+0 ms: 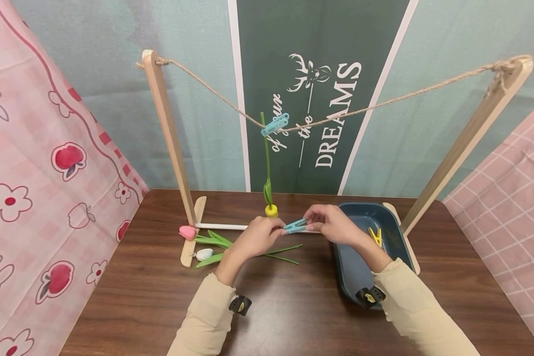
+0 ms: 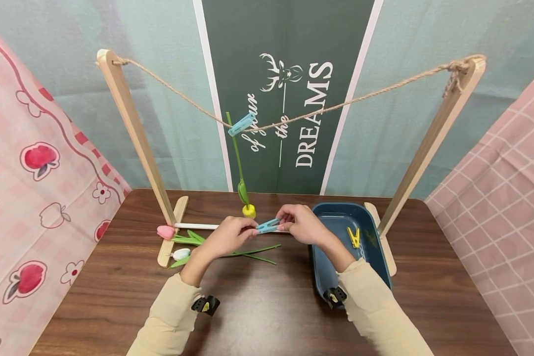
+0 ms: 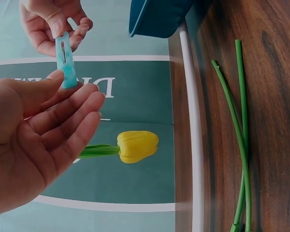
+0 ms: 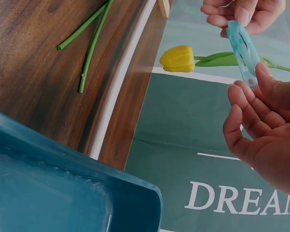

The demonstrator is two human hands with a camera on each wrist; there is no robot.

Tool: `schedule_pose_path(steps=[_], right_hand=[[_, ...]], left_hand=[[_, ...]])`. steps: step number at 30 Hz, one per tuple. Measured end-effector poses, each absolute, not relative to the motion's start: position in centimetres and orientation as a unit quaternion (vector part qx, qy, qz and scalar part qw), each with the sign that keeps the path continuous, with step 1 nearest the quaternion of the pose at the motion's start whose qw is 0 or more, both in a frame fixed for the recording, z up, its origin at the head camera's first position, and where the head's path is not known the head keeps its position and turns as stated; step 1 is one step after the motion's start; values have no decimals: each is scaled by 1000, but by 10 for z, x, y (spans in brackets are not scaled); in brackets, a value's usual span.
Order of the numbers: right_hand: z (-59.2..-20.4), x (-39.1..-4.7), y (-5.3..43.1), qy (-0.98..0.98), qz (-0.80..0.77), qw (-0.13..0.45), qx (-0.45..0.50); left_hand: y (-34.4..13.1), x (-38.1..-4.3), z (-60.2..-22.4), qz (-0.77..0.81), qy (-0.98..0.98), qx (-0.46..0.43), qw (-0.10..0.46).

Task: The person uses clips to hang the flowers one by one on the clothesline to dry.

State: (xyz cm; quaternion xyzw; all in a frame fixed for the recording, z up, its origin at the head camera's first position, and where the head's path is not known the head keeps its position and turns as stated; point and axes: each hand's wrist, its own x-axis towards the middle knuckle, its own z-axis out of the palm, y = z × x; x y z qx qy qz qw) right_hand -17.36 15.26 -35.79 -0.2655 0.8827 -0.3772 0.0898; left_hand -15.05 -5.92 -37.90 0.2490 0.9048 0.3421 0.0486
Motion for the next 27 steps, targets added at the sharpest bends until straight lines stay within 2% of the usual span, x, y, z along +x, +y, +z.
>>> schedule_pose_path(steps=[14, 27], right_hand=[[-359, -175, 156, 886, -376, 71, -262], [-360, -177, 160, 895, -366, 51, -250]], left_hand=[[-66, -152, -377, 344, 904, 252, 17], [-84, -153, -386, 341, 914, 218, 40]])
